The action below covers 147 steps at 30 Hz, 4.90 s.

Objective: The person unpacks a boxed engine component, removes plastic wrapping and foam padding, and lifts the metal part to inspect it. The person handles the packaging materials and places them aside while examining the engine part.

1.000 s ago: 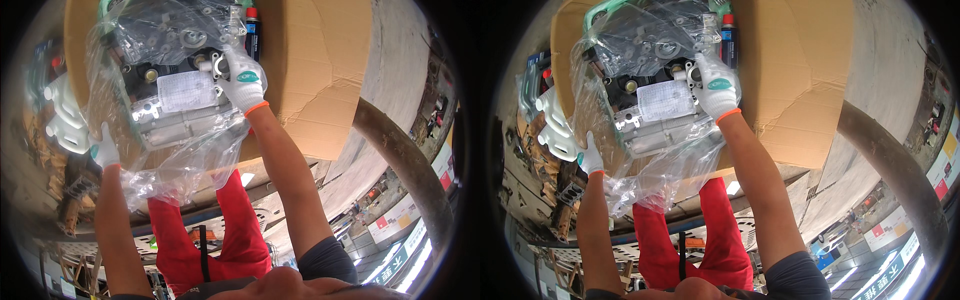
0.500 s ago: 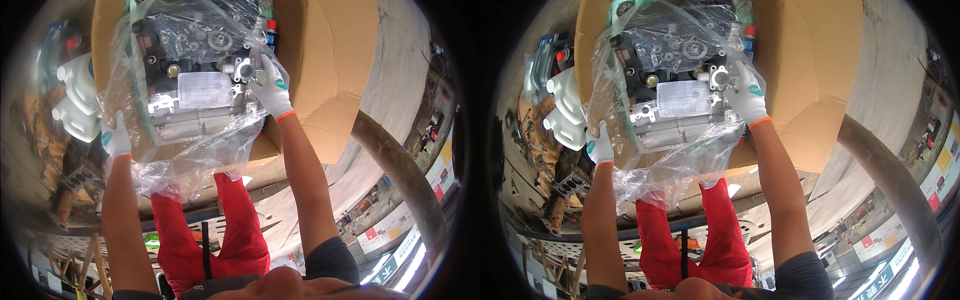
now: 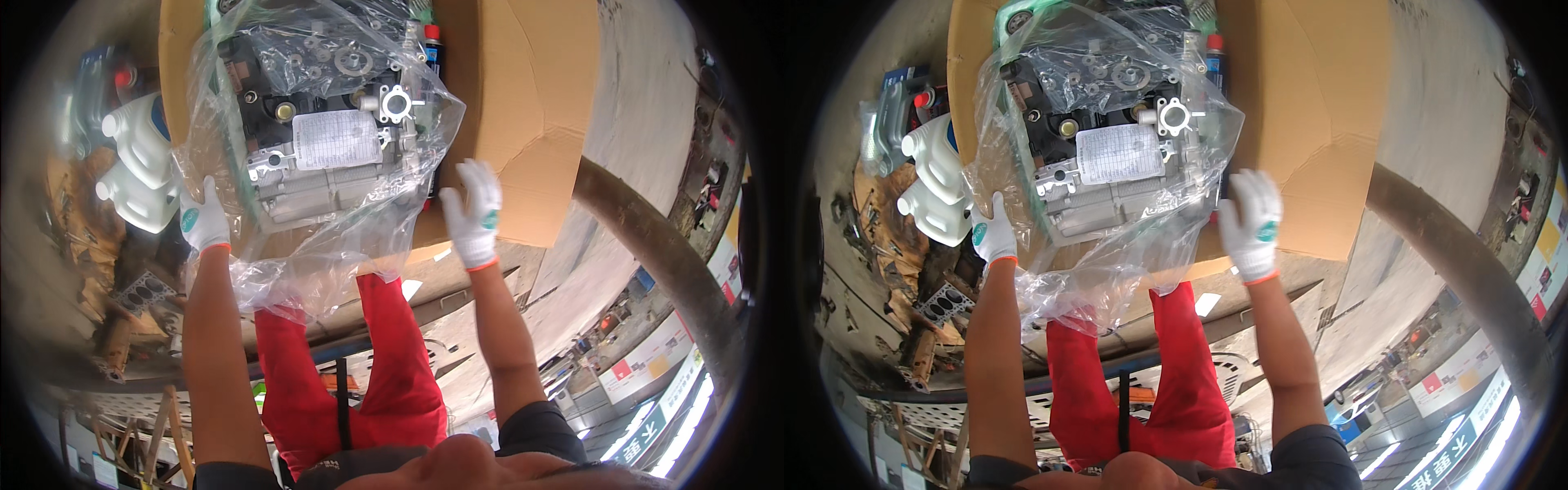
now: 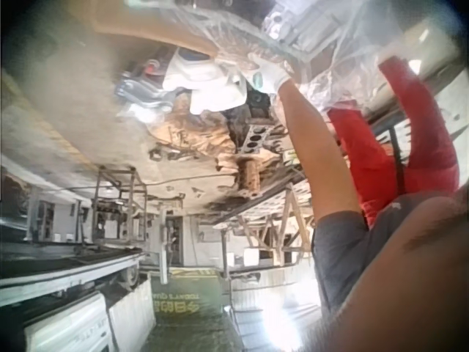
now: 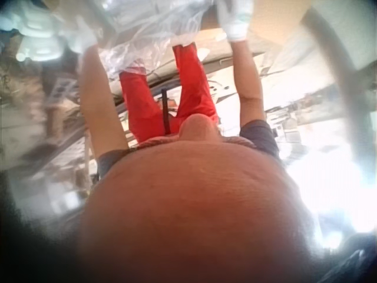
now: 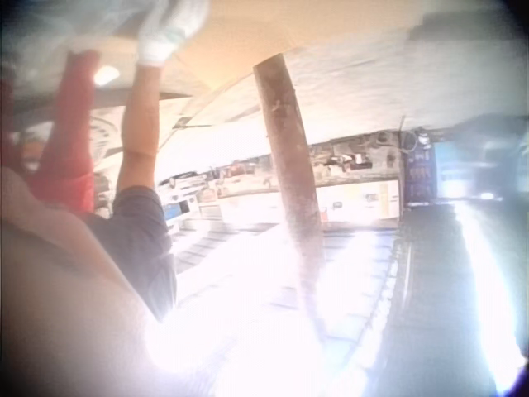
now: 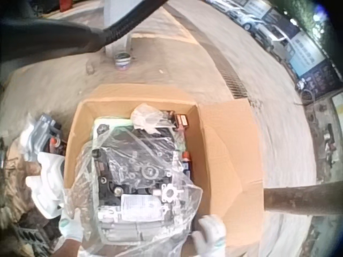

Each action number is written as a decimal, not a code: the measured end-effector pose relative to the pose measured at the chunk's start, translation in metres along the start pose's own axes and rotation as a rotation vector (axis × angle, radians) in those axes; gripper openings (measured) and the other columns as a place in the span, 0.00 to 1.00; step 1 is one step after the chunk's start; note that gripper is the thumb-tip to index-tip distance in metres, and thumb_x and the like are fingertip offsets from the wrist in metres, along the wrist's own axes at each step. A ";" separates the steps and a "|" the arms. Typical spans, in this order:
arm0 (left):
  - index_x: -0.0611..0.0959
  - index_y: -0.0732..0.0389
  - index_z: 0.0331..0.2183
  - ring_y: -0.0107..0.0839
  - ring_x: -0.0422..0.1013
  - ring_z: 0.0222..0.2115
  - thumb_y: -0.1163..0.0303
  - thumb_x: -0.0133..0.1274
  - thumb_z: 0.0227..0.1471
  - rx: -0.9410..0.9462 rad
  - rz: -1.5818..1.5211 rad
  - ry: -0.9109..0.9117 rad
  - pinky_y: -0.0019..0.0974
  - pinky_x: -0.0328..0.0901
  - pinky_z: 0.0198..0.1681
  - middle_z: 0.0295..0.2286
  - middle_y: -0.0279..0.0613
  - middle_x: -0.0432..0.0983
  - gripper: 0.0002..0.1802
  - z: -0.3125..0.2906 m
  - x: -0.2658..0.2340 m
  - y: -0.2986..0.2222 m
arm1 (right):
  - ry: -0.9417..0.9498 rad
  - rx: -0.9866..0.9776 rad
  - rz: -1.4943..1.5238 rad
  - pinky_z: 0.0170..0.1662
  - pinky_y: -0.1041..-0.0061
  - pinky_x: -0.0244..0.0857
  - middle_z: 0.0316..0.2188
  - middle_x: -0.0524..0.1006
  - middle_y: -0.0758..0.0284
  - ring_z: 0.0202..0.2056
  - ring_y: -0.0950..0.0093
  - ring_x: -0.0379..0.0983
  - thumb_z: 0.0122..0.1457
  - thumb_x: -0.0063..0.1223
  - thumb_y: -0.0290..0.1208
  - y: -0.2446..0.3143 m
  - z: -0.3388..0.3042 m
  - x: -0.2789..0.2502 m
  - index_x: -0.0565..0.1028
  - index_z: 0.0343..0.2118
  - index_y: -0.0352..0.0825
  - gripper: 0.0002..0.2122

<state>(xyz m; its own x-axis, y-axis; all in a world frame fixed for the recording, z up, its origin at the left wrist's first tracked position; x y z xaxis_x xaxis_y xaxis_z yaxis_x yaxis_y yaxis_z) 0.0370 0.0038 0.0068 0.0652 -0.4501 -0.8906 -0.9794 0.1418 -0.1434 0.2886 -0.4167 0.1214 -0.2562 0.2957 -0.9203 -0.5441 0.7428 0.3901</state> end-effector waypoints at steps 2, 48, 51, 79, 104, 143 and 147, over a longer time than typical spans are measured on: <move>0.71 0.65 0.68 0.55 0.71 0.62 0.31 0.49 0.64 0.041 0.042 -0.037 0.48 0.66 0.64 0.63 0.60 0.73 0.50 -0.001 0.002 0.003 | -0.045 0.070 -0.192 0.70 0.47 0.58 0.64 0.72 0.53 0.68 0.47 0.63 0.54 0.72 0.28 -0.027 -0.007 -0.033 0.74 0.63 0.33 0.31; 0.72 0.69 0.64 0.37 0.75 0.54 0.62 0.71 0.54 0.255 -0.232 0.462 0.38 0.68 0.60 0.53 0.48 0.77 0.43 -0.153 0.071 -0.082 | 0.679 1.097 -0.056 0.64 0.52 0.70 0.71 0.63 0.53 0.65 0.47 0.71 0.58 0.60 0.30 -0.119 0.020 0.065 0.46 0.78 0.43 0.47; 0.74 0.68 0.61 0.40 0.76 0.52 0.60 0.72 0.52 0.179 -0.344 0.499 0.41 0.68 0.58 0.52 0.50 0.80 0.42 -0.154 0.038 -0.158 | 0.705 1.102 -0.064 0.65 0.51 0.69 0.72 0.63 0.53 0.66 0.49 0.70 0.58 0.60 0.31 -0.122 0.019 0.064 0.44 0.79 0.43 0.48; 0.77 0.65 0.62 0.33 0.80 0.47 0.50 0.65 0.58 0.349 -0.325 0.205 0.36 0.67 0.57 0.44 0.44 0.87 0.40 0.095 -0.022 -0.341 | 0.602 1.143 -0.053 0.65 0.51 0.69 0.72 0.63 0.55 0.65 0.47 0.70 0.57 0.59 0.26 -0.119 0.018 0.066 0.46 0.79 0.45 0.48; 0.69 0.56 0.70 0.52 0.77 0.54 0.46 0.64 0.56 0.303 0.113 0.756 0.49 0.71 0.57 0.53 0.55 0.80 0.47 -0.210 0.049 -0.042 | 0.631 1.091 -0.067 0.67 0.54 0.67 0.69 0.65 0.47 0.66 0.46 0.69 0.57 0.59 0.30 -0.137 0.004 0.080 0.44 0.79 0.44 0.49; 0.71 0.59 0.69 0.55 0.69 0.64 0.43 0.48 0.68 -0.141 -0.352 0.644 0.49 0.63 0.67 0.64 0.56 0.73 0.39 -0.142 0.057 0.044 | 0.074 1.134 0.189 0.53 0.71 0.68 0.43 0.80 0.68 0.45 0.74 0.73 0.66 0.59 0.35 -0.095 -0.198 -0.085 0.80 0.53 0.27 0.18; 0.71 0.58 0.69 0.55 0.70 0.63 0.42 0.45 0.70 -0.040 -0.374 0.576 0.49 0.64 0.66 0.63 0.56 0.73 0.38 -0.140 0.073 0.068 | 0.368 1.059 0.028 0.68 0.63 0.63 0.67 0.70 0.53 0.66 0.61 0.68 0.58 0.67 0.30 -0.134 -0.296 -0.111 0.64 0.71 0.28 0.38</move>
<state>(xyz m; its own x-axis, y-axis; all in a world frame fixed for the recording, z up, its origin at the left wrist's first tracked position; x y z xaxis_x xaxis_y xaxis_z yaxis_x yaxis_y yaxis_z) -0.0516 -0.1429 -0.0076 0.2997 -0.8609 -0.4110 -0.9177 -0.1425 -0.3707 0.1530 -0.7270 0.1796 -0.5739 0.2547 -0.7783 0.3742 0.9269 0.0274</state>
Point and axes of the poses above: each hand's wrist, its own z-axis towards the middle knuckle, its own x-axis out of the palm, y = z × x, the point moved 2 cm from there along z, towards the middle knuckle
